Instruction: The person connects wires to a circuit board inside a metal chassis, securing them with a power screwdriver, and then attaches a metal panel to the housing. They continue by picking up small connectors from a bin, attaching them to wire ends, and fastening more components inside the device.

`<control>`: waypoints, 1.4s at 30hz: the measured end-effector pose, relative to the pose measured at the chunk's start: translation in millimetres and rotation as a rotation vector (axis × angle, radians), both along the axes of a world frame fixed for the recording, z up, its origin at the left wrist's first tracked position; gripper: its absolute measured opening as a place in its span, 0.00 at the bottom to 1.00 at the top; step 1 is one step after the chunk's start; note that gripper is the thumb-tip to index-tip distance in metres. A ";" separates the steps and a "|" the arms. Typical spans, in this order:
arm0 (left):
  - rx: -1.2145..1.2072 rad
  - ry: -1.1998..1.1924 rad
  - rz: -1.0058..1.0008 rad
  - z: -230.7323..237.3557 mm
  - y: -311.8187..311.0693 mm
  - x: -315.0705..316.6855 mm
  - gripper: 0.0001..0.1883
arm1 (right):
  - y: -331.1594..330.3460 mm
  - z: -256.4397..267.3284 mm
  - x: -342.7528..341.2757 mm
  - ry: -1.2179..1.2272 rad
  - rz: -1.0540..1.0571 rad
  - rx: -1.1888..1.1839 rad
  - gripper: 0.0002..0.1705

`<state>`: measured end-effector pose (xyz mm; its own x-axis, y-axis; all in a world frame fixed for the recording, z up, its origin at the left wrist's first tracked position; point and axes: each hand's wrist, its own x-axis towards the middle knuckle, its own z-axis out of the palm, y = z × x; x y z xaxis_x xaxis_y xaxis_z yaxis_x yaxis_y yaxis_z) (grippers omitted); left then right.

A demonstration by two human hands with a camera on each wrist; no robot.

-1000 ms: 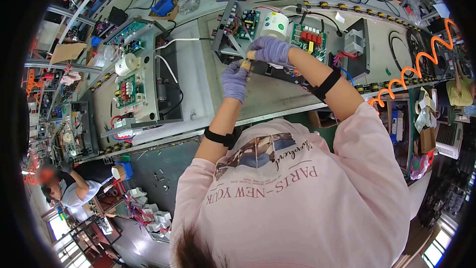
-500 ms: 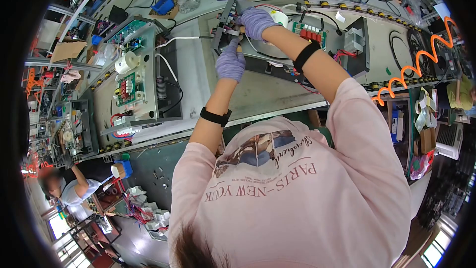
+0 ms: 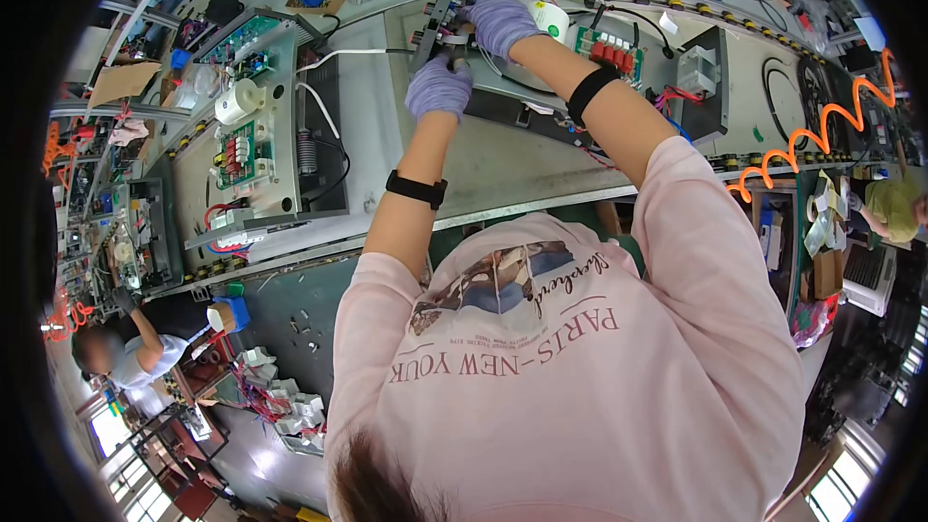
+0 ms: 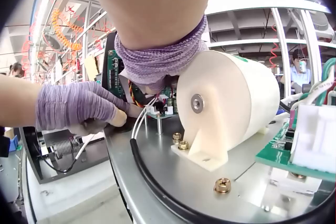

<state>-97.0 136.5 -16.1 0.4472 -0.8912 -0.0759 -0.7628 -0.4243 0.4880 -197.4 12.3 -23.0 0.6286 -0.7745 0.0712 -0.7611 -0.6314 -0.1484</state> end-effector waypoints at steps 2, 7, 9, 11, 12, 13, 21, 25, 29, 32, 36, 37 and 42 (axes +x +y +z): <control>-0.024 0.072 0.032 -3.7 -3.6 3.6 0.20 | 4.6 5.4 1.0 -0.017 -0.001 0.012 0.16; -0.191 0.257 0.105 -29.2 -19.3 2.9 0.20 | 16.2 20.7 0.3 -0.051 0.032 -0.034 0.17; -0.181 0.253 0.275 -37.1 -28.9 -6.4 0.20 | 14.6 18.4 0.9 -0.046 0.044 -0.040 0.17; -0.259 0.410 0.430 -41.6 -37.0 -13.1 0.21 | 11.3 15.3 0.5 -0.046 0.053 -0.044 0.18; -0.260 0.540 0.492 -42.8 -39.2 -13.4 0.21 | 9.1 13.6 -0.7 -0.028 0.059 -0.066 0.18; -0.266 0.671 0.547 -50.2 -43.8 -12.8 0.20 | 7.2 12.7 -0.2 -0.013 0.061 -0.092 0.18; -0.198 0.701 0.352 -53.9 -40.7 -5.5 0.17 | 2.8 14.3 -0.6 0.020 0.077 -0.081 0.16; -0.172 0.618 0.323 -41.2 -20.4 -7.5 0.18 | 12.9 20.5 3.5 0.026 0.056 -0.103 0.14; -0.301 0.555 0.285 -43.1 -2.3 -19.2 0.20 | 15.4 19.5 3.8 0.025 0.020 -0.134 0.13; -0.419 0.421 0.215 -47.8 5.2 -24.9 0.22 | 12.8 21.3 0.2 0.034 0.050 -0.184 0.12; -0.372 0.311 0.062 -40.3 14.1 -20.5 0.21 | -20.0 6.0 -8.8 -0.014 0.160 -0.029 0.14; -0.371 0.326 0.079 -44.1 12.6 -19.2 0.21 | -15.2 10.8 -6.3 0.004 0.174 -0.026 0.14; -0.276 0.289 -0.019 -36.0 8.8 -10.4 0.25 | -3.7 13.2 -0.8 0.015 0.099 -0.165 0.14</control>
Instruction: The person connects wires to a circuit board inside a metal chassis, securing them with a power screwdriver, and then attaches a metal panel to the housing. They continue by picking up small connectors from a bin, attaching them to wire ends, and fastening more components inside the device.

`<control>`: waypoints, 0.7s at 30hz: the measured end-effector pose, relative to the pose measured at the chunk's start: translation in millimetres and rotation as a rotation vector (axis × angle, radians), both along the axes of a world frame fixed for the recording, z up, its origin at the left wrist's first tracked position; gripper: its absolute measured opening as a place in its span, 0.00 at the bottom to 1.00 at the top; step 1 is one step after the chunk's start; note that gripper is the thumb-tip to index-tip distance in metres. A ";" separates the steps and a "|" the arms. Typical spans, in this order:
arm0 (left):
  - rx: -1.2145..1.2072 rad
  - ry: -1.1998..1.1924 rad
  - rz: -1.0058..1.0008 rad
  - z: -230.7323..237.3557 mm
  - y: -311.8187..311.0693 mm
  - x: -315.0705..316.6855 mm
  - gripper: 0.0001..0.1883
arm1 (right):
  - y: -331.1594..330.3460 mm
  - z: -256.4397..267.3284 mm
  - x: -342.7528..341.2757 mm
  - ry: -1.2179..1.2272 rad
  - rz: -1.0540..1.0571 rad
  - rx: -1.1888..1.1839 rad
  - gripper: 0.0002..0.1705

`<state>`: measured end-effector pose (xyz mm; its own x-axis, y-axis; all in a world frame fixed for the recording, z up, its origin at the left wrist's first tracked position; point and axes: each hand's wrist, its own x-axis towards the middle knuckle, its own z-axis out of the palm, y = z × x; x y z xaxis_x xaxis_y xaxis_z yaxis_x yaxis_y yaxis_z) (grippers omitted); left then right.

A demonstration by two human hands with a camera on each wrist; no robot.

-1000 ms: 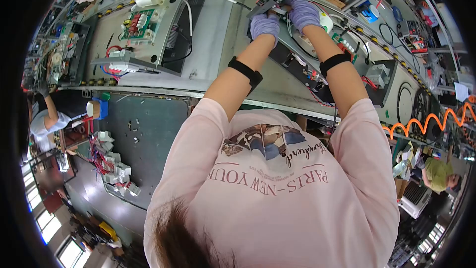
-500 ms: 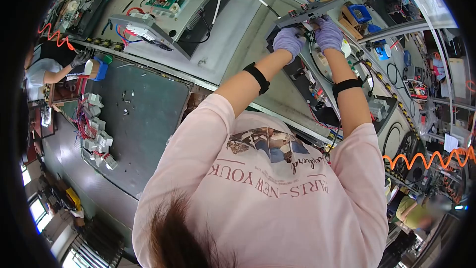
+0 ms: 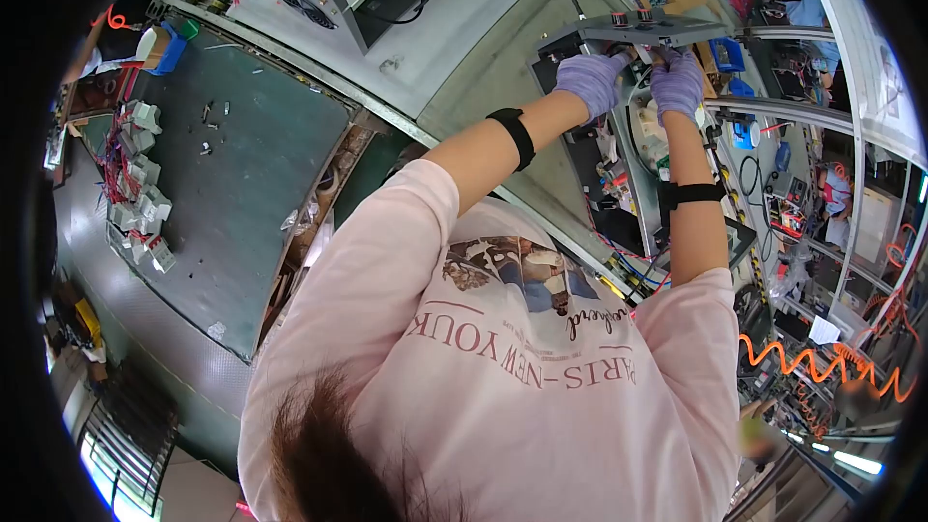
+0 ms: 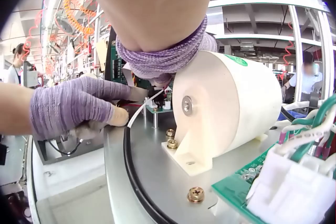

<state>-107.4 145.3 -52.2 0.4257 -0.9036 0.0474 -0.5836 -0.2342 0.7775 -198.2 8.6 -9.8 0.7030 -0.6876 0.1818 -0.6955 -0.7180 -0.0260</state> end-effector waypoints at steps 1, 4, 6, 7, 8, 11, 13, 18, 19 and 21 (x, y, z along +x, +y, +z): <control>0.074 0.008 -0.027 8.7 1.2 3.1 0.26 | -0.1 -1.5 0.1 -0.009 -0.040 -0.020 0.15; 0.067 0.046 -0.036 10.9 -4.3 14.1 0.29 | -9.9 -1.4 -0.6 0.073 -0.030 -0.005 0.16; 0.064 0.124 -0.063 16.1 -1.8 20.7 0.29 | -18.1 -4.6 -4.2 0.068 0.018 0.000 0.16; 0.063 0.133 -0.057 17.3 -2.6 22.0 0.29 | -23.2 -7.1 -6.4 0.051 0.062 0.008 0.17; 0.114 0.159 -0.085 16.6 -4.9 24.0 0.29 | -28.7 -9.3 -8.0 0.059 0.068 0.008 0.17; 0.110 0.196 -0.120 4.5 -8.1 27.8 0.29 | -30.0 -11.2 -8.5 0.058 0.069 0.056 0.17; 0.048 0.203 -0.129 -3.9 -12.0 29.5 0.29 | -26.4 -9.9 -7.4 0.076 0.066 -0.050 0.18; 0.001 0.113 -0.240 -13.0 -17.0 34.4 0.29 | -28.7 -12.2 -7.0 0.070 0.087 -0.119 0.15; 0.008 0.103 -0.270 -14.0 -18.4 35.2 0.30 | -28.2 -10.4 -6.7 0.106 0.037 -0.058 0.17; 0.010 0.091 -0.271 -18.2 -24.4 34.2 0.30 | -25.7 -10.1 -5.8 0.105 0.072 -0.104 0.16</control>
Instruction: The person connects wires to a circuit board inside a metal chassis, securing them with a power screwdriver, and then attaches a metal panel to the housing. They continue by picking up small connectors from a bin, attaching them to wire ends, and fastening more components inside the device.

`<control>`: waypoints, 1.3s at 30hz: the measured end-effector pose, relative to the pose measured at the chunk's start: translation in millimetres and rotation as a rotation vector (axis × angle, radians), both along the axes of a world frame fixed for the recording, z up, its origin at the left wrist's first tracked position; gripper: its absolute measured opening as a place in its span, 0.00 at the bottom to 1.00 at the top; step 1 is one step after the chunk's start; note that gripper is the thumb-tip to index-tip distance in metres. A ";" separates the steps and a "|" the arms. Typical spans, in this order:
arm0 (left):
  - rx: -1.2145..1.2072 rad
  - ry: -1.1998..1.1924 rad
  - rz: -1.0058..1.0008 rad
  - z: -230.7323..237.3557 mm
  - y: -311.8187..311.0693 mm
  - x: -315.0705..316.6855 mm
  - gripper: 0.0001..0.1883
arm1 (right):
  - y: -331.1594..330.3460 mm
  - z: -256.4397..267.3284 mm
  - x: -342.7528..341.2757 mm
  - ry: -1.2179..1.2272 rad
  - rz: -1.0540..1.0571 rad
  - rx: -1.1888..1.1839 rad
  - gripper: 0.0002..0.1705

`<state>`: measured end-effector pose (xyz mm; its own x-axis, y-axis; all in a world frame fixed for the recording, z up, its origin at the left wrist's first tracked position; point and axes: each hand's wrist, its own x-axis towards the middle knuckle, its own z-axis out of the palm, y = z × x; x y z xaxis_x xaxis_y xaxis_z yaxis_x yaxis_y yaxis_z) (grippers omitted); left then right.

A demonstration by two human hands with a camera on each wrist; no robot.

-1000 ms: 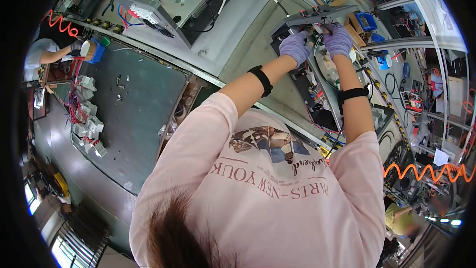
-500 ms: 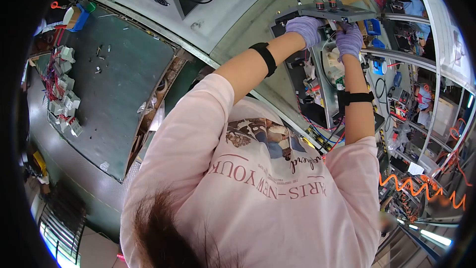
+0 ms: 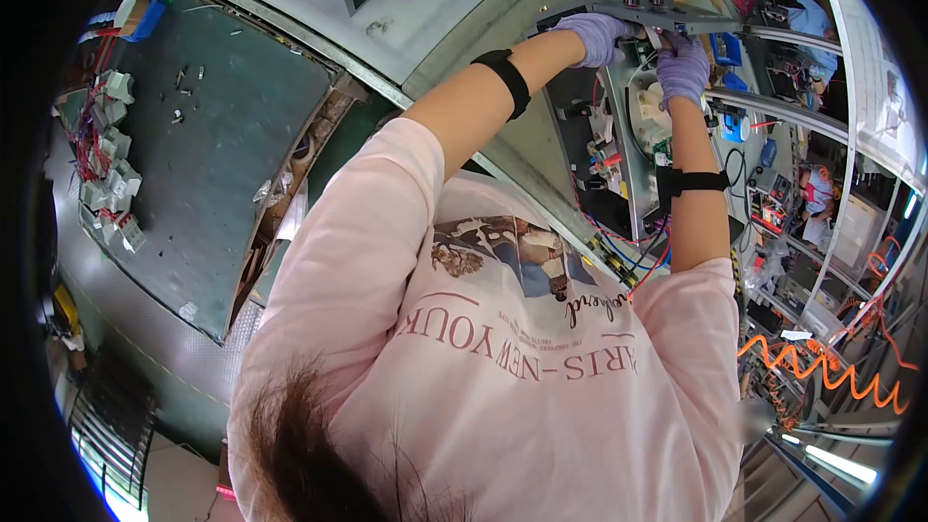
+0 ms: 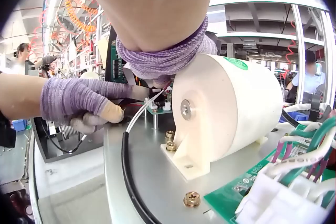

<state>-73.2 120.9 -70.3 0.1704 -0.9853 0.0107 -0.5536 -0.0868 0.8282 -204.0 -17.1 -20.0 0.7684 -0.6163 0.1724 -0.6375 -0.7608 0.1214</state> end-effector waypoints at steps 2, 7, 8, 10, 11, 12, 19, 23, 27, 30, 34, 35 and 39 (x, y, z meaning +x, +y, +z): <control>-0.001 -0.015 -0.002 -1.1 -2.6 0.0 0.30 | 0.5 -0.2 0.7 -0.004 0.037 -0.046 0.16; -0.019 -0.045 0.024 0.0 1.2 -2.3 0.29 | 22.3 13.6 8.1 0.161 -0.038 -0.067 0.17; -0.021 -0.045 0.021 1.7 3.7 -2.5 0.29 | 29.7 15.3 7.5 0.160 -0.041 -0.068 0.17; 0.001 0.005 0.023 5.8 8.0 -0.8 0.28 | 38.6 18.4 7.1 0.121 -0.087 0.087 0.18; 0.001 0.004 0.022 5.6 8.0 -0.7 0.28 | 35.3 15.9 5.1 0.177 0.001 0.021 0.18; -0.010 0.002 0.038 4.8 8.1 -1.0 0.28 | 30.3 12.2 3.2 0.176 -0.001 0.023 0.18; 0.004 0.018 0.003 -0.9 1.4 4.4 0.28 | 42.1 22.0 21.2 0.379 -0.069 0.046 0.19; -0.024 0.054 0.007 -8.8 -3.4 2.4 0.27 | 39.3 22.9 12.7 0.334 -0.112 0.150 0.22; -0.089 0.121 0.162 0.2 30.0 -4.7 0.22 | 51.5 30.4 -25.7 -0.099 -0.021 0.291 0.25; -0.120 0.299 0.499 8.0 57.3 -13.1 0.18 | 85.9 55.8 -66.5 -0.351 -0.195 0.282 0.25; -0.408 -0.001 0.659 -12.1 52.4 -2.5 0.26 | 120.1 72.5 -139.9 -0.399 -0.409 -0.048 0.26; -0.393 -0.094 0.612 -3.7 51.8 -0.6 0.29 | 129.4 79.3 -157.5 -0.381 -0.481 -0.140 0.27; -0.310 -0.238 0.361 -0.3 34.2 -7.5 0.34 | 149.9 93.7 -211.8 -0.202 -0.911 -0.393 0.32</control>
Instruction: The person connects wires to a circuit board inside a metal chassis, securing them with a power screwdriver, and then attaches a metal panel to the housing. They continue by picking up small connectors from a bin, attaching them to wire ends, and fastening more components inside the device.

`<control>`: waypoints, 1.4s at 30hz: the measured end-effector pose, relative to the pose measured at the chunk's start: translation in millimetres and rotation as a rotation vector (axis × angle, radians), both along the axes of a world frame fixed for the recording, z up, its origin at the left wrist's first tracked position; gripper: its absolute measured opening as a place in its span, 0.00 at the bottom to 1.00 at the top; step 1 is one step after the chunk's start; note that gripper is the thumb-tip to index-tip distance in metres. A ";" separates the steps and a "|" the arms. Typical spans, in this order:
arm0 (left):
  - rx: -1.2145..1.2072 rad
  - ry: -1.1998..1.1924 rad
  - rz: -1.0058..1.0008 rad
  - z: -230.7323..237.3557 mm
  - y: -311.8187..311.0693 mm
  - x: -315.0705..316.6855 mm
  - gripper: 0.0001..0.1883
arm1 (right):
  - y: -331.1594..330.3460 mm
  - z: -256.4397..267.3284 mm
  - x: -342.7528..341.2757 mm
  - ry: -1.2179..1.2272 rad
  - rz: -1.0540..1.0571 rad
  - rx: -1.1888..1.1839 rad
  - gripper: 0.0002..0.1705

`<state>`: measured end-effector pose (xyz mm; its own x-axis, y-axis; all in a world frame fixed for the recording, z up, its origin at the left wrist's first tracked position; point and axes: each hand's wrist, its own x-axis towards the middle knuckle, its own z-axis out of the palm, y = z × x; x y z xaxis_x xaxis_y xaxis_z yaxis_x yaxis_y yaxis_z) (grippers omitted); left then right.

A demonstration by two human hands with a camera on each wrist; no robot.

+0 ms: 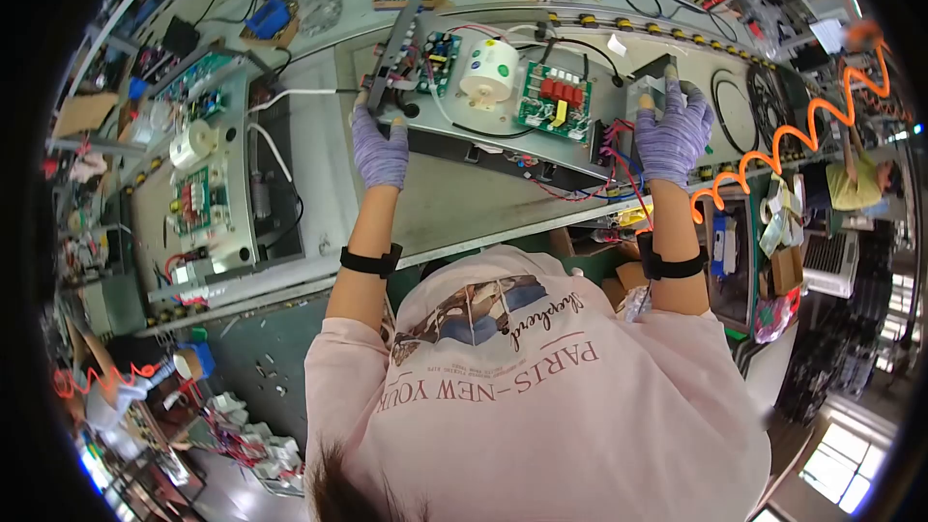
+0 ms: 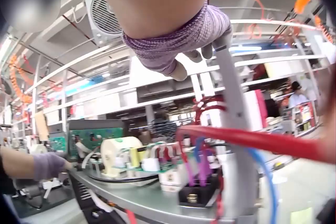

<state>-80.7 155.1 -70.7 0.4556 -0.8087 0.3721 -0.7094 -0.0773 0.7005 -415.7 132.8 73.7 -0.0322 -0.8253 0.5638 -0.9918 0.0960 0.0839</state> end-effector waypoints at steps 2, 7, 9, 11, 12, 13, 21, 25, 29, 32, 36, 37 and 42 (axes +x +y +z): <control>-0.011 0.072 0.011 0.7 -6.1 -9.0 0.32 | 1.2 -7.9 -24.5 0.028 -0.206 0.040 0.36; 0.006 0.151 0.026 4.5 -18.5 -15.1 0.30 | -28.8 -69.9 -95.5 -1.170 -0.113 0.435 0.39; 0.013 0.129 0.105 -2.8 -25.8 -15.5 0.29 | -18.3 -56.3 -80.2 -1.155 -0.127 0.419 0.39; 0.080 0.022 0.140 -8.1 -32.8 -13.4 0.30 | -9.9 -48.2 -65.8 -1.138 -0.136 0.414 0.39; 0.088 -0.031 0.133 -10.5 -39.1 -8.1 0.30 | -4.7 -48.5 -61.7 -1.106 -0.140 0.433 0.40; 0.098 -0.085 0.125 -13.5 -45.2 -2.8 0.31 | 1.8 -50.9 -62.4 -1.076 -0.144 0.455 0.40; 0.203 -0.204 0.096 -14.9 -67.5 10.4 0.34 | 22.2 -53.5 -44.5 -1.042 -0.227 0.349 0.37; 0.199 -0.121 0.065 -9.6 -65.2 5.9 0.34 | 22.0 -46.1 -38.4 -1.066 -0.239 0.322 0.37; 0.149 -0.238 0.095 -16.1 -66.0 5.5 0.33 | 21.3 -54.6 -44.7 -0.925 -0.274 0.323 0.37; 0.109 -0.251 0.069 -23.9 -65.6 9.6 0.32 | 18.7 -68.4 -56.9 -0.989 -0.176 0.257 0.37; 0.055 0.049 -0.117 -19.2 -47.7 17.5 0.36 | 12.9 -80.2 -70.2 -1.218 -0.063 0.249 0.34; 0.027 0.139 -0.143 -27.8 -37.9 17.5 0.36 | 16.7 -71.1 -63.4 -1.341 -0.004 0.218 0.32; 0.995 -0.408 -0.403 -68.1 40.7 14.5 0.43 | 17.5 -56.1 -55.0 -1.188 -0.093 0.254 0.30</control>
<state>-66.2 195.8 -138.8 0.0892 -0.8868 -0.4535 -0.9685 -0.1835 0.1683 -470.8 150.3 17.6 -0.4835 -0.8747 -0.0337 -0.4543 0.2837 -0.8445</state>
